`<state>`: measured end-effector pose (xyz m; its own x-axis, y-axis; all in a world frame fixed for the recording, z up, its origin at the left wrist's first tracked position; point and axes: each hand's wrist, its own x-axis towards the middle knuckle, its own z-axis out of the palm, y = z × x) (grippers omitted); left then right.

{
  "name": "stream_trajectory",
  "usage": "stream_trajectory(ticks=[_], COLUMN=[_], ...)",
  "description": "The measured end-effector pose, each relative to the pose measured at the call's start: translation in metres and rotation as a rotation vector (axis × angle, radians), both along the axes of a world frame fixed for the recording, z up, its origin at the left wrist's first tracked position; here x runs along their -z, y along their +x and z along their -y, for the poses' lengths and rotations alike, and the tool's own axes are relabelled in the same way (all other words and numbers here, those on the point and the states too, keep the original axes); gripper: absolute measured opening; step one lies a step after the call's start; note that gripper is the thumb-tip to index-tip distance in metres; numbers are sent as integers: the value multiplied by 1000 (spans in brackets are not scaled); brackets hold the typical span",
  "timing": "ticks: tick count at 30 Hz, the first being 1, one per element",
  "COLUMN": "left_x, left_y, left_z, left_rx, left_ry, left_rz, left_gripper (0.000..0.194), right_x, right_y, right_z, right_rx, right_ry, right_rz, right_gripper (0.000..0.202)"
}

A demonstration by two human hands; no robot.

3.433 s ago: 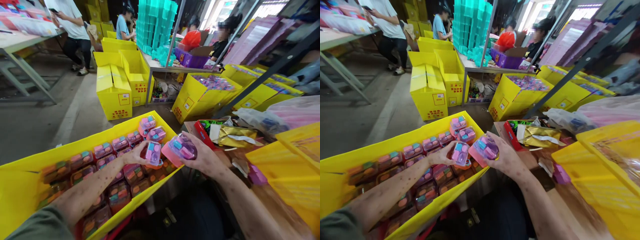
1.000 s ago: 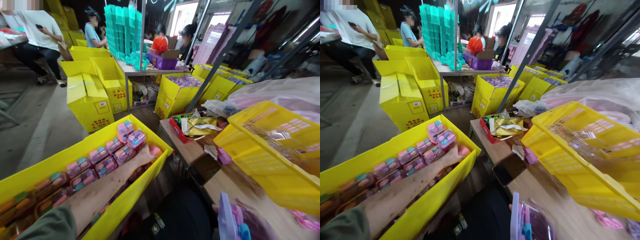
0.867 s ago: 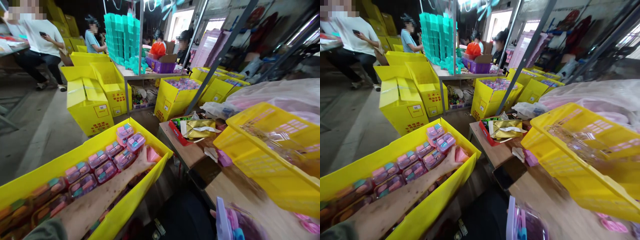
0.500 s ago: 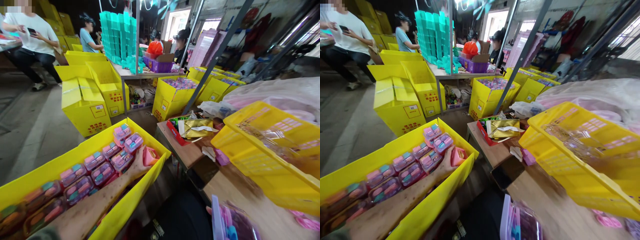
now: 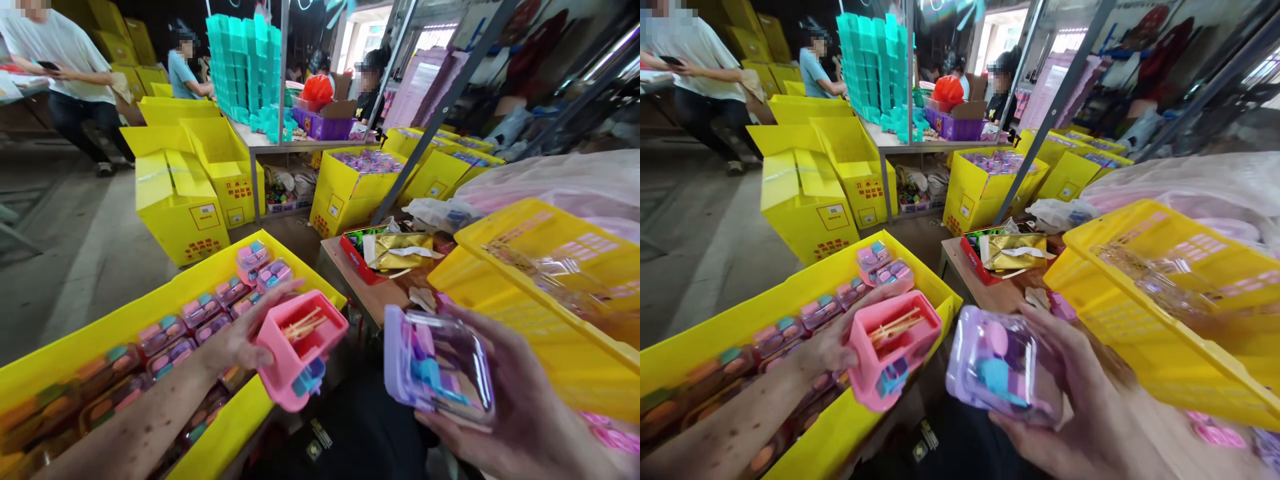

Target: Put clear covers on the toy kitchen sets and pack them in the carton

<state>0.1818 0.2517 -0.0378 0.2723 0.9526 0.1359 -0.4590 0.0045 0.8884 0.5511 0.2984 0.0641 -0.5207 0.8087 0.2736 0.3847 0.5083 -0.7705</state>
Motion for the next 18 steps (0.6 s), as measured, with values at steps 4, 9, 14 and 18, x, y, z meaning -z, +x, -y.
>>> stream_trajectory(ticks=[4, 9, 14, 18], left_x=[-13, -24, -46, -53], left_y=[25, 56, 102, 154], left_z=[1, -21, -45, -57], left_rx=[246, 390, 573, 638], left_ry=[62, 183, 198, 186], left_rz=[124, 92, -50, -39], left_gripper=[108, 110, 122, 120], right_x=[-53, -76, -88, -91], right_y=[-42, -44, 12, 69], right_z=[-24, -34, -27, -4], right_rx=[-321, -557, -441, -139], right_ry=[-1, -151, -44, -39], right_rz=[68, 214, 382, 419], right_gripper=[93, 97, 96, 106])
